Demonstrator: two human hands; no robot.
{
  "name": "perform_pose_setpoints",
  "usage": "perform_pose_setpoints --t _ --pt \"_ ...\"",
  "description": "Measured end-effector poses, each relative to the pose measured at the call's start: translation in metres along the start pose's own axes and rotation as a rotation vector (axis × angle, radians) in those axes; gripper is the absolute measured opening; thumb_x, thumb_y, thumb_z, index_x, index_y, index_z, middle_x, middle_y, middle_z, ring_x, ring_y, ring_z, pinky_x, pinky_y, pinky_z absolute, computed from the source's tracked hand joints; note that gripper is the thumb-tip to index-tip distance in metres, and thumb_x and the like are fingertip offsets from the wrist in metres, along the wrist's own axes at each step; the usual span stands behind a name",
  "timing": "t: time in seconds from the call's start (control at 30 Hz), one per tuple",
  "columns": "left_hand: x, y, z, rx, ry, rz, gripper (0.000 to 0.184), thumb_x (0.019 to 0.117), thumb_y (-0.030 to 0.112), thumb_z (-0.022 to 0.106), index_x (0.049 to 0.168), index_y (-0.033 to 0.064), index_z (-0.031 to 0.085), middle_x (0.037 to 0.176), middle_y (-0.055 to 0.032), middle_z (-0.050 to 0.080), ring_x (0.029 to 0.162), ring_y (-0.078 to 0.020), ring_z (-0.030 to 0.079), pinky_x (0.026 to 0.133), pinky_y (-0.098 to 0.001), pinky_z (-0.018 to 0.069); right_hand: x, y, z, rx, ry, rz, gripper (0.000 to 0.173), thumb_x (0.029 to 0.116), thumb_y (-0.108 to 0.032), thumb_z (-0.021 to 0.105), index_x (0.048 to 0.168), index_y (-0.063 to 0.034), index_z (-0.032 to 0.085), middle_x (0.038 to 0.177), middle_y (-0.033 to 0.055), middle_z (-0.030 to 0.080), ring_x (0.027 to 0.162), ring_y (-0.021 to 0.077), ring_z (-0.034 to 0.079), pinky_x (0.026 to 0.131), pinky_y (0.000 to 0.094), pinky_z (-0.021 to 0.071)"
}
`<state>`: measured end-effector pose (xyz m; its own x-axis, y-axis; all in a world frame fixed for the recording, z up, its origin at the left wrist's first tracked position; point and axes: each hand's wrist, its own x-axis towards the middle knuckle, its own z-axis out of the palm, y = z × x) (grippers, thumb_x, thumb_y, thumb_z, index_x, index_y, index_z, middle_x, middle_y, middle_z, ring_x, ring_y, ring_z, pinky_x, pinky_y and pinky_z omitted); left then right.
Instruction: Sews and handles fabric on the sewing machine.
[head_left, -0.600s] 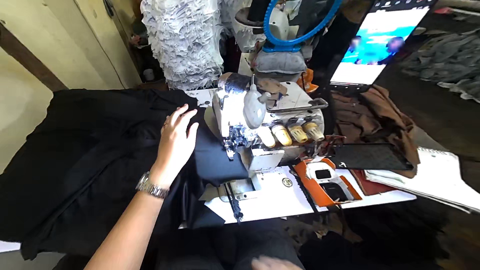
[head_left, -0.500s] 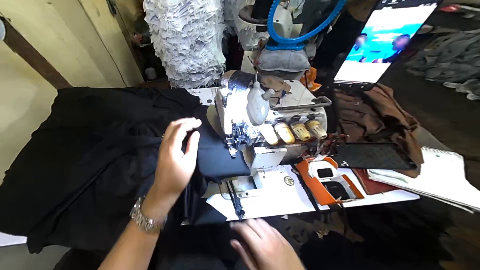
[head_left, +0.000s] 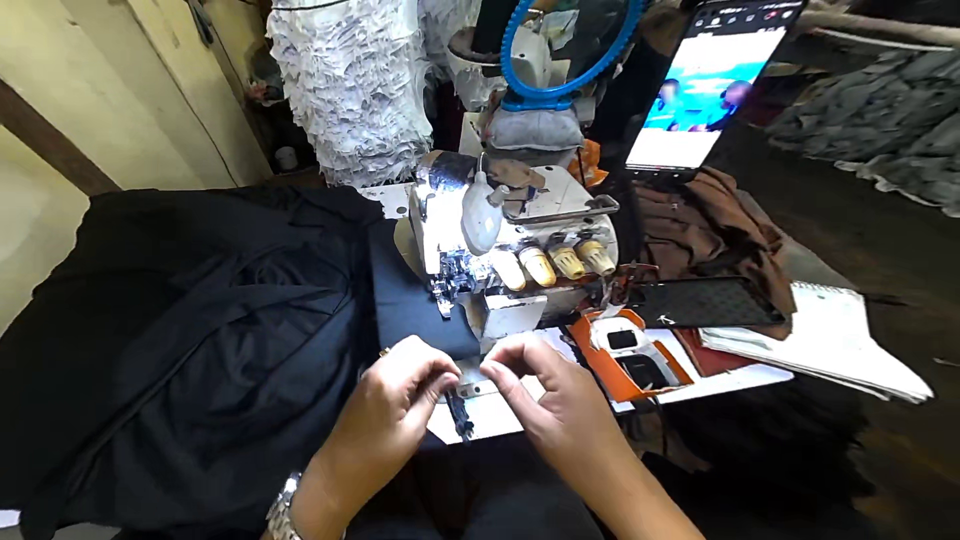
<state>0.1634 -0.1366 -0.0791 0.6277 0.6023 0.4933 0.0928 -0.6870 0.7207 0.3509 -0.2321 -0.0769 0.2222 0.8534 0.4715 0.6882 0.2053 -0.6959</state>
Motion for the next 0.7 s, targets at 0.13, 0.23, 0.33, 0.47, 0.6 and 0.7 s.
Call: perform_pose_setpoints --t 0.13,0.23,0.33,0.47,0.6,0.7 --pt "0.002 -0.002 -0.019 0.013 0.151 -0.060 0.015 0.1026 0.025 0.059 0.101 0.0151 0.071 0.094 0.0076 0.067 0.085 0.0013 0.064 0.076 -0.0153 0.0555 -0.029 0.006 0.028 -0.223 -0.138 -0.084 0.024 0.0981 -0.029 0.063 0.102 -0.0092 0.075 0.090 0.0068 0.072 0.082 0.0234 0.071 0.070 0.0419 0.0598" --pt "-0.007 0.000 -0.012 -0.141 0.108 -0.097 0.019 0.1041 0.021 0.058 0.106 0.0103 0.073 0.098 0.0028 0.070 0.087 -0.0039 0.068 0.078 -0.0203 0.0594 -0.067 0.022 0.071 -0.376 -0.226 -0.121 0.017 0.0863 -0.026 0.074 0.095 -0.0121 0.075 0.090 0.0091 0.068 0.080 0.0304 0.067 0.065 0.0447 0.0570" --pt "-0.015 -0.001 0.001 -0.236 -0.113 -0.090 0.033 0.1085 0.022 0.049 0.124 0.0004 0.070 0.117 -0.0077 0.071 0.111 -0.0112 0.068 0.100 -0.0289 0.0561 -0.065 0.022 0.068 -0.268 -0.214 -0.146 0.005 0.0899 -0.018 0.068 0.090 -0.0134 0.071 0.085 0.0041 0.068 0.079 0.0234 0.067 0.067 0.0408 0.0561" --pt "-0.015 -0.005 0.007 -0.137 -0.175 -0.063 0.035 0.1076 0.032 0.052 0.117 0.0056 0.073 0.109 -0.0033 0.071 0.108 -0.0056 0.063 0.097 -0.0226 0.0510 -0.022 -0.001 0.018 0.090 -0.209 -0.021 0.010 0.0958 -0.014 0.063 0.100 -0.0074 0.069 0.088 0.0029 0.070 0.079 0.0106 0.069 0.072 0.0278 0.0592" --pt "0.012 0.000 0.013 0.005 0.041 -0.046 0.017 0.1017 0.019 0.061 0.097 0.0102 0.074 0.094 0.0040 0.068 0.093 0.0003 0.064 0.085 -0.0166 0.0539 0.014 0.005 0.003 0.094 -0.043 0.023 0.014 0.0964 -0.022 0.062 0.107 -0.0148 0.066 0.085 -0.0077 0.069 0.076 -0.0004 0.066 0.069 0.0190 0.0569" --pt "0.039 -0.009 0.018 0.195 0.113 -0.082 0.011 0.0987 0.018 0.064 0.098 0.0134 0.074 0.094 0.0047 0.067 0.089 -0.0020 0.065 0.080 -0.0204 0.0561 0.027 0.021 0.015 0.117 0.064 0.174 0.019 0.0985 -0.023 0.061 0.116 -0.0155 0.066 0.096 -0.0060 0.069 0.081 0.0008 0.067 0.072 0.0208 0.0579"
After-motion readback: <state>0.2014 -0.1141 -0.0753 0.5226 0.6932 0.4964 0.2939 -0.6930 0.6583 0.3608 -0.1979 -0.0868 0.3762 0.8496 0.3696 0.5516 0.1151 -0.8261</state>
